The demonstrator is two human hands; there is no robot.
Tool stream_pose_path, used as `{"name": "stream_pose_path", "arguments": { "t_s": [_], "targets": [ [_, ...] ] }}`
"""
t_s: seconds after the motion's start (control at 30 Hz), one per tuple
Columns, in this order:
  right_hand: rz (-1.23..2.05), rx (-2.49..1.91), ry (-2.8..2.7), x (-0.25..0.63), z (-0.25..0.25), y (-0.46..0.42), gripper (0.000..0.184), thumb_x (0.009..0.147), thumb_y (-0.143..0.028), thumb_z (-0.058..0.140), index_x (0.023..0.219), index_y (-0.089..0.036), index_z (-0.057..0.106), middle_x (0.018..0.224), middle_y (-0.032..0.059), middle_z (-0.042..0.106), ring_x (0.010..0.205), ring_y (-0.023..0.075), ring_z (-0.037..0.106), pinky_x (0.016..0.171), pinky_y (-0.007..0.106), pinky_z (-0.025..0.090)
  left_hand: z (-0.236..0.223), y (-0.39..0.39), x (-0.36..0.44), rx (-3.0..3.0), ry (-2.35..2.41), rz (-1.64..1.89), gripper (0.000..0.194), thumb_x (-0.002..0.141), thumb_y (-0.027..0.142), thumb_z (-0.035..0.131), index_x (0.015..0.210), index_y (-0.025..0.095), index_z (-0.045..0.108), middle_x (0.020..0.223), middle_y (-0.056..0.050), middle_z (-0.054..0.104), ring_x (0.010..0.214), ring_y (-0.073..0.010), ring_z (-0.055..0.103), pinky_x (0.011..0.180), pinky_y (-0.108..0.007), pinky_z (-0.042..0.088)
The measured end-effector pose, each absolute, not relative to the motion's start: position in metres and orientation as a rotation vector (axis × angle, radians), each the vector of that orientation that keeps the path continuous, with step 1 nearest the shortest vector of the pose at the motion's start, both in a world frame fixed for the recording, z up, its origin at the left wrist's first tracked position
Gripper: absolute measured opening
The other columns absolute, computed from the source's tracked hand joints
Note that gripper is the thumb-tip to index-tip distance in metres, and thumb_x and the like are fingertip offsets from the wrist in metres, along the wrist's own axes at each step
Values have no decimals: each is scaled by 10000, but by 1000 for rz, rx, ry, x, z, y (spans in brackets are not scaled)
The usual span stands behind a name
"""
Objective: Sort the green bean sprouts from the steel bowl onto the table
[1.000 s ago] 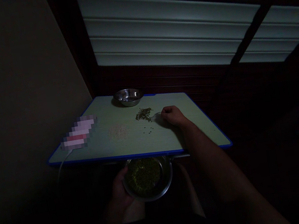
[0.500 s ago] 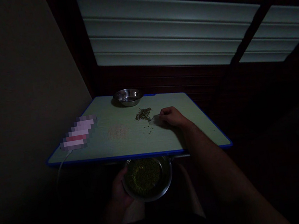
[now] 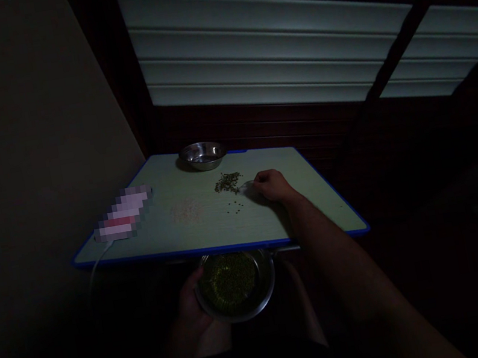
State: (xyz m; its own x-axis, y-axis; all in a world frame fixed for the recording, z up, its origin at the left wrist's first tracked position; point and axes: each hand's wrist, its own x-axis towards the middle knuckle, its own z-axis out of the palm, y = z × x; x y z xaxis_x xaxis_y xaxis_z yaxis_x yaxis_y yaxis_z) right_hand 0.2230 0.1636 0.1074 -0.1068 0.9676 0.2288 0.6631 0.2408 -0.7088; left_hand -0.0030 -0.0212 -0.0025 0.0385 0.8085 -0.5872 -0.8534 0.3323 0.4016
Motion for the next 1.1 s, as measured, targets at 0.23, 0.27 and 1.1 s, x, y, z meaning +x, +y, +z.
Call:
{"name": "stream_pose_path", "arguments": {
  "t_s": [0.23,0.27,1.1],
  "targets": [
    [637,-1387,-1798,222,104,165,177,661,-336,529,614,-172,576,560,-27,526,567,107,450,562,239,348,0,-22,-2,-54,872,1266,165,773,165,564,803,159,726,725,-72,772,738,-257,732,847,-432,553],
    [653,-1360,-1808,222,103,165,186,662,-344,525,615,-172,573,564,-26,525,568,106,448,564,238,350,0,-22,-2,-53,862,1267,165,774,162,562,795,162,726,725,-70,772,745,-256,732,855,-430,549],
    [767,-1308,-1842,218,102,166,203,676,-358,561,638,-160,587,576,-14,544,544,96,440,538,239,348,1,-22,-1,-42,820,1240,201,779,169,558,882,160,731,756,-76,777,760,-254,733,842,-414,553]
  ]
}}
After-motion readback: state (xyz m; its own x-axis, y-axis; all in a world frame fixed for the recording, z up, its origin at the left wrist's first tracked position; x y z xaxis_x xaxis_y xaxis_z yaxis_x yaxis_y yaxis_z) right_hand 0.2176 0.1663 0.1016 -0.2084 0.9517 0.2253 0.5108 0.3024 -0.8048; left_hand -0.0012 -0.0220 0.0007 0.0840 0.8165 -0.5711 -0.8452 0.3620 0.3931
